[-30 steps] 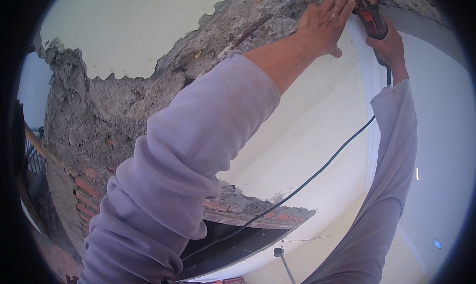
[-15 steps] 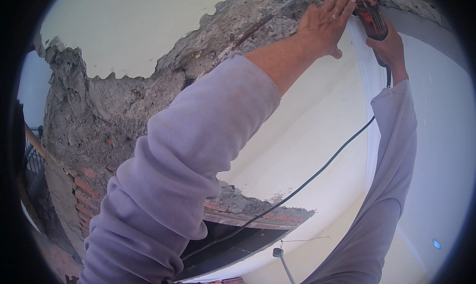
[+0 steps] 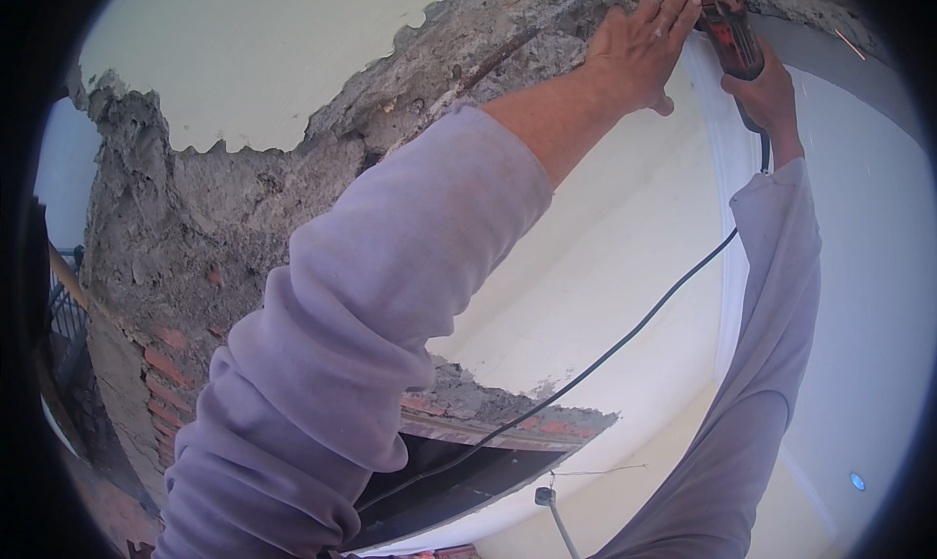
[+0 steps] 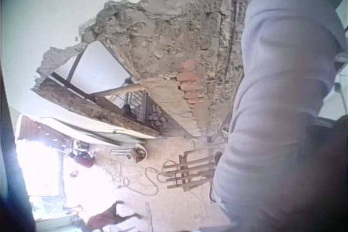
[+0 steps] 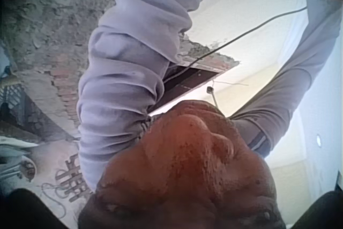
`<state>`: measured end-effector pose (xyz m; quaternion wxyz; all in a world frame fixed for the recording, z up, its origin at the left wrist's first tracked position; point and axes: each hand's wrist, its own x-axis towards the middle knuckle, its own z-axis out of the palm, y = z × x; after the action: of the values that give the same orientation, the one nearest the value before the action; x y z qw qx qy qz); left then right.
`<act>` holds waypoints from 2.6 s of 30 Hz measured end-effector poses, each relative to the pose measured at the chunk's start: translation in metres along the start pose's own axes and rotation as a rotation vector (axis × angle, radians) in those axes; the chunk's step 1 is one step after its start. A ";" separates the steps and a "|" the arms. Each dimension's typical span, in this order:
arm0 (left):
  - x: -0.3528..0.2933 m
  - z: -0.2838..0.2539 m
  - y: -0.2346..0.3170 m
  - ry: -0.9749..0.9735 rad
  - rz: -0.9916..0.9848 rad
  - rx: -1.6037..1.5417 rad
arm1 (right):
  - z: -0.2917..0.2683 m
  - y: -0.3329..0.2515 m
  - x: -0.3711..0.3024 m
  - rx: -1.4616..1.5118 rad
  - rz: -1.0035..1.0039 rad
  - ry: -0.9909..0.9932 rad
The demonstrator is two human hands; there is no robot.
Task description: The person stands on a wooden ladder and uses a handheld angle grinder to cut a vertical rebar embedded in a brick wall. The person holds the rebar with one hand while operating the grinder with the other, producing sparks as the metal is cut.
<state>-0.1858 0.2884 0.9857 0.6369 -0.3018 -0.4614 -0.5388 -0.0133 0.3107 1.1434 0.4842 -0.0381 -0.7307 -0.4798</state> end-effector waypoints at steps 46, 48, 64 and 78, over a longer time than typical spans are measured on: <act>0.000 -0.005 -0.002 -0.024 0.012 -0.009 | 0.000 0.000 0.002 0.011 0.000 -0.010; 0.000 -0.005 -0.003 -0.033 0.014 -0.025 | -0.001 0.000 0.003 -0.003 -0.014 -0.016; -0.001 -0.006 -0.003 -0.043 0.017 -0.018 | 0.000 0.003 0.003 0.011 -0.008 -0.024; -0.001 -0.007 -0.003 -0.038 0.013 0.001 | -0.001 0.000 0.002 0.036 -0.024 -0.005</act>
<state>-0.1866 0.2821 0.9819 0.6317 -0.3146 -0.4716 -0.5287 -0.0137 0.3094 1.1449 0.4772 -0.0218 -0.7408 -0.4723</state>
